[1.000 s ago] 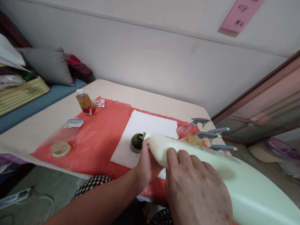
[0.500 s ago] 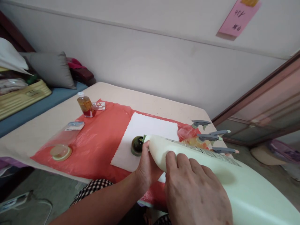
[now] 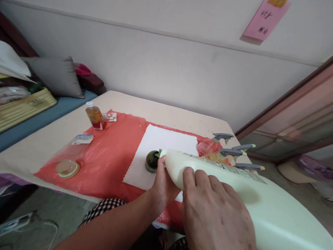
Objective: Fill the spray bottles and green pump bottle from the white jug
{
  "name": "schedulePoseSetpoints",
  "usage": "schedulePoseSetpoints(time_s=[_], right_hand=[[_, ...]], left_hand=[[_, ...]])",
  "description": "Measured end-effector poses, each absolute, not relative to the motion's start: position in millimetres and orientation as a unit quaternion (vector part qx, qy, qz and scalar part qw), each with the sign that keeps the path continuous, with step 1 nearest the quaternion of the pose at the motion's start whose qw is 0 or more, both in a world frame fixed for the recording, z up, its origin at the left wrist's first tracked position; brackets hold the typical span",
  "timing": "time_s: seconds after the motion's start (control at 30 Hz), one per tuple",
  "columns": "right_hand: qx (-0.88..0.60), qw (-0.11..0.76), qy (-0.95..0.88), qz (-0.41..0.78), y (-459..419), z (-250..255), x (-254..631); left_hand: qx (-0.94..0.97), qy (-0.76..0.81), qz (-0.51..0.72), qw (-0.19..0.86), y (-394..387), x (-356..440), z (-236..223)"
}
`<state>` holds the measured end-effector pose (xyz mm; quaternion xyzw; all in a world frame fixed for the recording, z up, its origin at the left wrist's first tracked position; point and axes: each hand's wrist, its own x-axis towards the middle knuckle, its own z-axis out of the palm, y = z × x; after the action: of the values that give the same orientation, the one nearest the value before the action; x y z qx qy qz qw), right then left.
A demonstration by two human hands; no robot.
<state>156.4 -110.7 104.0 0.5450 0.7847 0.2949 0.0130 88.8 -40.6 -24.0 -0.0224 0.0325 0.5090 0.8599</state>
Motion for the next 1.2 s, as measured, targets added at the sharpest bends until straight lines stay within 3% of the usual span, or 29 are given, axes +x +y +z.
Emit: schedulePoseSetpoints(time_s=[0.43,1.2], right_hand=[[0.545,0.051,0.789,0.278,-111.7,102.7,155.5],[0.540,0.034,0.794,0.277,-115.1,106.5,149.4]], left_hand=[[-0.025,0.044,0.507,0.861,-40.4,87.0,-17.9],[-0.016,0.024,0.517,0.856,-45.3,84.0,-19.9]])
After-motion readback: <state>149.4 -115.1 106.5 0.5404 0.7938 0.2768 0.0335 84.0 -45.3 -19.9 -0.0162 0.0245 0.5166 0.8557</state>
